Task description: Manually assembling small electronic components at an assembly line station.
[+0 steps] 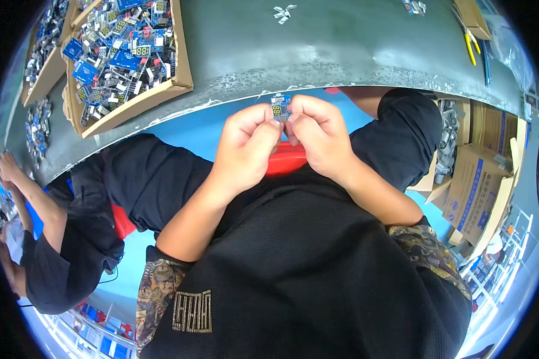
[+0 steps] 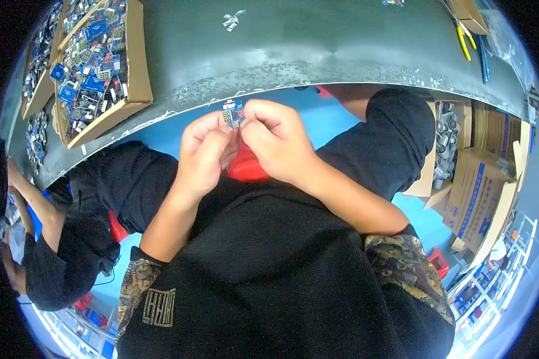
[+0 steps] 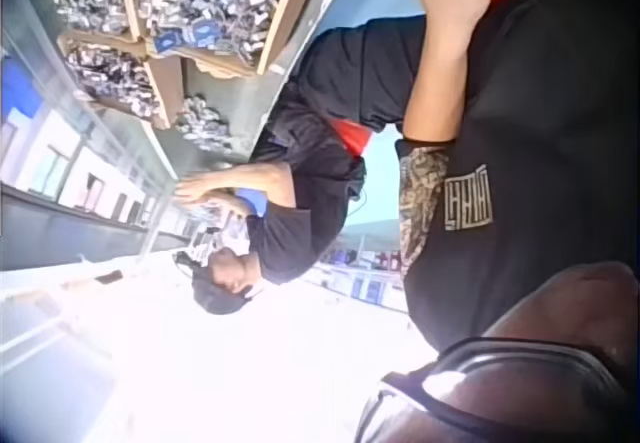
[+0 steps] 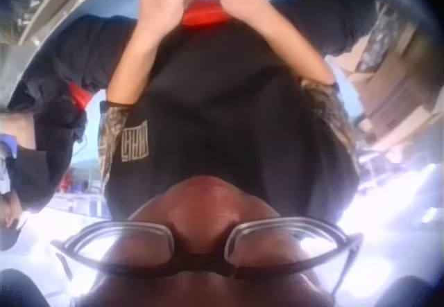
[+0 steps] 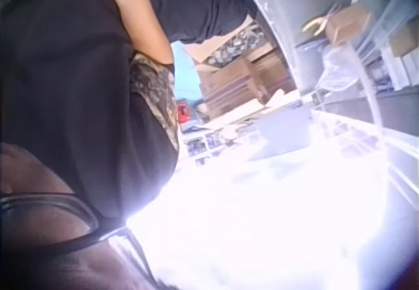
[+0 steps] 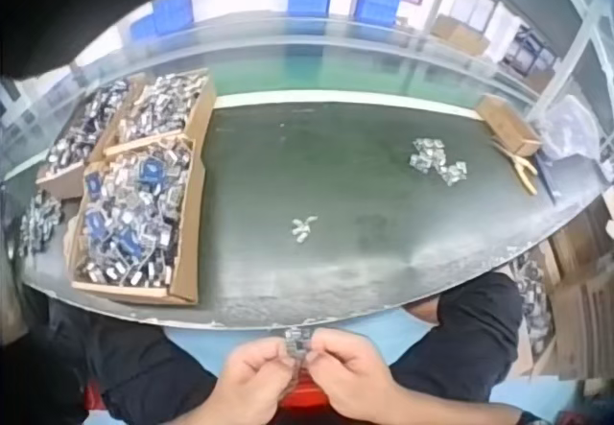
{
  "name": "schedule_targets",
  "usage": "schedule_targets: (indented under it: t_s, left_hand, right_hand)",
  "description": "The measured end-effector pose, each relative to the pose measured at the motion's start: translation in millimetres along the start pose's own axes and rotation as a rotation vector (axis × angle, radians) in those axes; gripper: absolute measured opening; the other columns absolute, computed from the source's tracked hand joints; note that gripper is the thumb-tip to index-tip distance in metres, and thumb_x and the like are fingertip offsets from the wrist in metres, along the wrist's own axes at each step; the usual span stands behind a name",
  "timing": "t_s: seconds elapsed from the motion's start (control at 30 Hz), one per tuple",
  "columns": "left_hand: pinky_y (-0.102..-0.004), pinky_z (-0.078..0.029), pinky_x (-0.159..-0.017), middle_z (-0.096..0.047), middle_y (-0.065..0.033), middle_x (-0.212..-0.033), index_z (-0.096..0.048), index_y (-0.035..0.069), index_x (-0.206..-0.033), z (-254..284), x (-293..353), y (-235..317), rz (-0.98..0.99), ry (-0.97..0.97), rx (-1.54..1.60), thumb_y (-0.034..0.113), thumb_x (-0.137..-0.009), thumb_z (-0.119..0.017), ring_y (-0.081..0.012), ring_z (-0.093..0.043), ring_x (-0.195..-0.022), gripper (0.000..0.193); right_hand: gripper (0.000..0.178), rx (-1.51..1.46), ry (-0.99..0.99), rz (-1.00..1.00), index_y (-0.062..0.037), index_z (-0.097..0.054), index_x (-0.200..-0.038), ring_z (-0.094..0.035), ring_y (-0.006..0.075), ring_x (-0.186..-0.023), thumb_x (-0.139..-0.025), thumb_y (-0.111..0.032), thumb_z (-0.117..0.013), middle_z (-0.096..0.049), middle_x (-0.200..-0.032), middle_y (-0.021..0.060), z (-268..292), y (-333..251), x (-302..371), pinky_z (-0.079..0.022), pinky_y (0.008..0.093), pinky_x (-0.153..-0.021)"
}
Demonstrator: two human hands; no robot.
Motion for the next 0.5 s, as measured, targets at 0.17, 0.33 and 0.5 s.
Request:
schedule_targets:
  t_s: [0.17, 0.33, 0.5]
  left_hand:
    - [-0.0235, -0.043, -0.068, -0.059, -0.0003, -0.078, -0.059, 0.000, -0.084, -6.5, -0.3, 12.1, -0.015, 0.036, 0.066, 0.005, -0.094, -0.044, -0.0055, -0.051, -0.074, 0.018]
    - [-0.0238, -0.043, -0.067, -0.059, -0.0005, -0.078, -0.058, -0.001, -0.082, -7.4, 3.5, 17.1, 0.020, 0.052, 0.051, 0.003, -0.092, -0.043, -0.0059, -0.052, -0.074, 0.018]
    - [-0.0240, -0.042, -0.065, -0.057, 0.0001, -0.074, -0.055, 0.000, -0.077, -3.0, 3.2, 11.4, 0.029, 0.073, -0.011, 0.003, -0.091, -0.043, -0.0053, -0.050, -0.070, 0.019]
  right_hand:
    - [0.017, -0.091, 0.013, -0.030, -0.0036, -0.048, -0.072, -0.050, 0.0086, -0.063, -0.089, -0.006, -0.044, -0.053, -0.067, 0.0015, -2.8, 3.7, -3.9, -0.039, 0.0244, -0.058]
    - [0.016, -0.135, 0.033, -0.090, -0.0036, -0.049, -0.074, -0.051, 0.0091, -0.064, -0.089, -0.006, -0.043, -0.054, -0.068, 0.0026, -8.4, 0.3, 0.4, -0.040, 0.0245, -0.058]
    - [0.015, -0.139, 0.041, -0.064, -0.0032, -0.050, -0.076, -0.052, 0.0094, -0.064, -0.089, -0.006, -0.044, -0.056, -0.070, 0.0033, -5.3, 7.4, 2.0, -0.042, 0.0246, -0.060]
Point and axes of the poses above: each hand's wrist, its own x-axis away from the middle knuckle, its own z-axis out of the back of the hand, y = z × x, the point moved 5 cm from there along -x, towards the middle knuckle
